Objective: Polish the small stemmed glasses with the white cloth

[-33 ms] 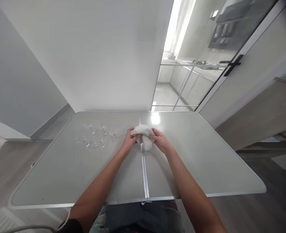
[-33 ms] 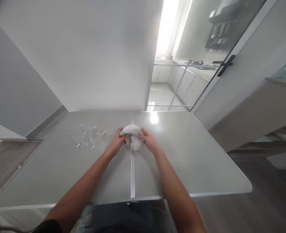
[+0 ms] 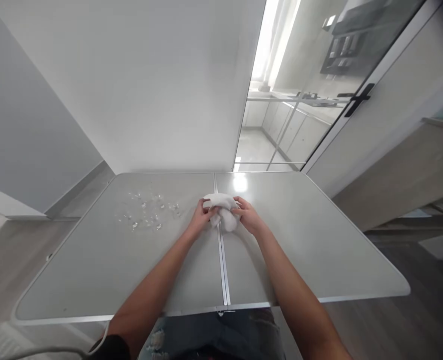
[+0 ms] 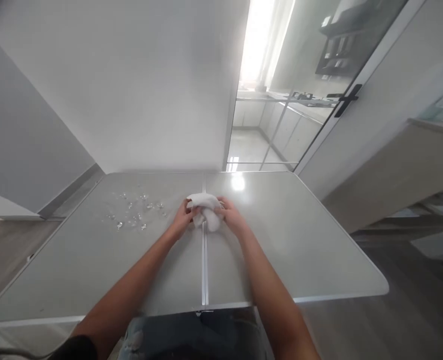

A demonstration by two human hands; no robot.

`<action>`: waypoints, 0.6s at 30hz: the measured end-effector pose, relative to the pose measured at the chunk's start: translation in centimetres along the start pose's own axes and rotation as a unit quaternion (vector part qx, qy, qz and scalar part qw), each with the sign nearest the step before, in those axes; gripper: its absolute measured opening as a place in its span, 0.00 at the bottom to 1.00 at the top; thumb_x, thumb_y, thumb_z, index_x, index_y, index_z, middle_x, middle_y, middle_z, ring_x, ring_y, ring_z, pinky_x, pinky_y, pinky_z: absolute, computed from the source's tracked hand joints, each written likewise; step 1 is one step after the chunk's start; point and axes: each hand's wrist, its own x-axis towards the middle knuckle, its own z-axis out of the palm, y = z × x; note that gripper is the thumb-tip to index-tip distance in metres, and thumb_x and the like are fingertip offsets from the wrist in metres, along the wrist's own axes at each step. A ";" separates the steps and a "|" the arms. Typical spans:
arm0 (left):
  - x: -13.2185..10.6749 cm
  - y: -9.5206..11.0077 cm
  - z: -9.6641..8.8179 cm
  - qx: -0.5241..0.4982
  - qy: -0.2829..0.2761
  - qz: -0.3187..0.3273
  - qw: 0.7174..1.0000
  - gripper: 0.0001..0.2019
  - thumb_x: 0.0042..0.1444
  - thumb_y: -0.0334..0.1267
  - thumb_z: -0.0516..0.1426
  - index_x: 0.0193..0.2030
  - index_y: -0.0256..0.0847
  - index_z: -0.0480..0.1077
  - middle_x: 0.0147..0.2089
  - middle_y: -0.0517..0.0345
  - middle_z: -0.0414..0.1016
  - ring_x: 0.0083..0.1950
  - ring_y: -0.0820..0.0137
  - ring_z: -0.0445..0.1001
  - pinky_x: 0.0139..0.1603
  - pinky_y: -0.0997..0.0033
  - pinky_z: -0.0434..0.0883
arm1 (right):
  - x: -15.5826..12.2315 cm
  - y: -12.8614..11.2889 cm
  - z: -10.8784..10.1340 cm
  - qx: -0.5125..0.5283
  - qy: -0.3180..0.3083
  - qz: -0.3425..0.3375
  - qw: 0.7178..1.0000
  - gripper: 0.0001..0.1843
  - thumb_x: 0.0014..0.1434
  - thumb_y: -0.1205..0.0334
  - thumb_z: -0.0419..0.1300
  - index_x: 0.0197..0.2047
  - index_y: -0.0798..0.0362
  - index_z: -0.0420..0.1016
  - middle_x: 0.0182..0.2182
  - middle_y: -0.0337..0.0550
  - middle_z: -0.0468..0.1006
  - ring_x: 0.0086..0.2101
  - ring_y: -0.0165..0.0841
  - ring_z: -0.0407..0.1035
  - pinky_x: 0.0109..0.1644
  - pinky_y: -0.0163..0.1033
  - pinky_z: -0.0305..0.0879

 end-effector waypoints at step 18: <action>0.5 -2.5 -1.5 -0.046 -0.043 0.054 0.997 0.21 0.57 0.56 0.62 0.41 0.36 0.75 0.32 0.57 0.73 0.31 0.71 0.67 0.32 0.73 0.63 | 0.4 2.3 -0.7 0.038 0.010 -0.038 0.998 0.24 0.45 0.51 0.73 0.31 0.48 0.62 0.25 0.32 0.69 0.25 0.29 0.59 0.29 0.33 0.54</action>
